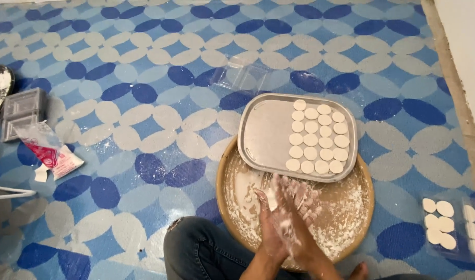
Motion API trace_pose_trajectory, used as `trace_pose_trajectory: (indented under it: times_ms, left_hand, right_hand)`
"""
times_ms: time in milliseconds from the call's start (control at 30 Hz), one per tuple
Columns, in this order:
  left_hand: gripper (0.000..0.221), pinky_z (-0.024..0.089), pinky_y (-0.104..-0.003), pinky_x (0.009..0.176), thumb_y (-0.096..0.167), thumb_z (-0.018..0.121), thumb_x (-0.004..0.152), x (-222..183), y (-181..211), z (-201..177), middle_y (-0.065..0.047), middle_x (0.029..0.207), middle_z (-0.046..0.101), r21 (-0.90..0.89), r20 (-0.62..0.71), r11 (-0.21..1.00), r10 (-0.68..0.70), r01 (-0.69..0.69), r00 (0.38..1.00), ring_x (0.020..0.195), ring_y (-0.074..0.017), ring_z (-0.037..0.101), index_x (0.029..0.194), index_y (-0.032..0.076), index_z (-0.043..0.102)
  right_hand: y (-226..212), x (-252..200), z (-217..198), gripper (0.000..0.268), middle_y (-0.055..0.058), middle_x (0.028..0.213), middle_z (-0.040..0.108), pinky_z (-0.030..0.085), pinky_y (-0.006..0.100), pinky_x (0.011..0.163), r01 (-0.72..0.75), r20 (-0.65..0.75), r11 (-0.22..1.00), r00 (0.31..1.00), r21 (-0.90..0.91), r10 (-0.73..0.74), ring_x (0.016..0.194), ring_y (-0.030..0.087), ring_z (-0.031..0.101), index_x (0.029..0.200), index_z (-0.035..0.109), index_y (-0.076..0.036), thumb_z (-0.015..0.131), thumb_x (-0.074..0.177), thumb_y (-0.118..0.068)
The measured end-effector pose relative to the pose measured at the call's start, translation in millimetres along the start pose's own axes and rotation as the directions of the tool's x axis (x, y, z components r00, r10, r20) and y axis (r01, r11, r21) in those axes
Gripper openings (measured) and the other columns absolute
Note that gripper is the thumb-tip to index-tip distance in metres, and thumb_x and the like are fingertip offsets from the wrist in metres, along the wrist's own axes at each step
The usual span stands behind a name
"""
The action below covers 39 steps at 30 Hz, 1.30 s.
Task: Hand-shaping small pieces of dough into uniform spheres and placing them on a tray.
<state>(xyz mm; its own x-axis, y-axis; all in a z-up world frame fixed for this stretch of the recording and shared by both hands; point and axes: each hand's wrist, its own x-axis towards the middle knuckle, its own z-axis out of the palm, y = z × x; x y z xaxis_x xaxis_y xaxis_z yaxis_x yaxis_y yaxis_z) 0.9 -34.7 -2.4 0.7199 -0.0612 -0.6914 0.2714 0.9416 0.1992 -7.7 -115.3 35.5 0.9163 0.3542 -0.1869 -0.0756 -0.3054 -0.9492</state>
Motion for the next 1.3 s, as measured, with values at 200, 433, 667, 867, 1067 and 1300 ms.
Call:
trace_pose_trajectory:
  times_ms: [200, 433, 667, 867, 1067, 1300]
  left_hand:
    - [0.104, 0.022, -0.069, 0.118, 0.078, 0.020, 0.092, -2.5, -2.1, -5.5, -0.031, 0.164, 0.016, 0.163, 0.211, 0.971, -0.207, 0.175, 0.955, 0.151, -0.0516, 0.016, 0.151, -0.005, 0.040]
    - [0.095, 0.031, -0.055, 0.119, 0.080, 0.006, 0.091, 17.9, -3.4, -1.2, -0.016, 0.167, 0.021, 0.224, 0.350, 0.970, -0.167, 0.090, 0.922, 0.148, -0.0407, 0.026, 0.158, 0.013, 0.019]
    - [0.098, 0.008, -0.057, 0.121, 0.090, 0.020, 0.088, 17.0, -1.1, 7.4, -0.009, 0.170, 0.010, 0.089, 0.569, 0.995, -0.087, 0.043, 0.818, 0.153, -0.0360, 0.007, 0.163, 0.029, 0.009]
    - [0.094, 0.024, -0.047, 0.127, 0.076, 0.018, 0.094, 6.4, -0.6, 18.6, -0.013, 0.170, 0.020, -0.146, 0.701, 0.943, -0.115, 0.300, 0.704, 0.155, -0.0318, 0.026, 0.163, 0.011, 0.019]
    - [0.081, 0.058, -0.030, 0.052, 0.061, 0.021, 0.106, -1.3, -39.5, 0.6, -0.012, 0.101, 0.070, -0.142, 0.431, 0.936, -0.234, 0.322, 0.871, 0.057, -0.0138, 0.059, 0.136, -0.003, 0.061]
    - [0.090, 0.053, -0.040, 0.087, 0.067, 0.020, 0.097, -15.2, -6.8, 32.7, -0.024, 0.149, 0.057, -0.055, 0.201, 0.941, -0.319, 0.335, 0.926, 0.108, -0.0308, 0.063, 0.157, 0.004, 0.044]
  right_hand:
    - [-14.9, 18.5, 5.5, 0.072, 0.010, 0.174, -0.004, -0.003, 0.060, 0.129, 0.471, -0.184, 0.880, 0.861, -0.059, -0.473, 0.162, 0.037, -0.003, 0.163, 0.010, -0.034, 0.045, 0.103, -0.017]
    - [-40.5, 33.3, 1.8, 0.062, 0.007, 0.174, -0.010, -0.013, 0.054, 0.128, 0.431, -0.241, 0.899, 0.883, 0.080, -0.402, 0.162, 0.030, -0.010, 0.161, -0.006, -0.030, 0.021, 0.105, -0.030]
    - [-10.4, 36.0, -3.1, 0.070, 0.007, 0.175, -0.011, -0.013, 0.058, 0.128, 0.508, -0.345, 0.859, 0.818, 0.058, -0.461, 0.162, 0.031, -0.016, 0.163, 0.003, -0.030, 0.025, 0.106, -0.062]
    - [-7.8, 35.1, -18.0, 0.070, 0.000, 0.174, -0.013, -0.016, 0.055, 0.125, 0.470, -0.356, 0.790, 0.870, 0.394, -0.340, 0.163, 0.022, -0.016, 0.161, 0.007, -0.031, 0.027, 0.102, -0.064]
    - [27.5, 30.5, -14.0, 0.059, 0.008, 0.175, -0.010, -0.016, 0.050, 0.132, 0.721, -0.208, 0.693, 0.677, -0.002, -0.706, 0.164, 0.027, -0.013, 0.166, 0.007, -0.020, 0.011, 0.116, -0.051]
    - [42.7, -3.2, -8.8, 0.091, 0.013, 0.170, -0.013, 0.001, 0.048, 0.124, -0.138, 0.040, 0.872, 0.990, 0.470, 0.135, 0.157, 0.035, -0.003, 0.161, -0.002, -0.012, 0.017, 0.091, -0.067]
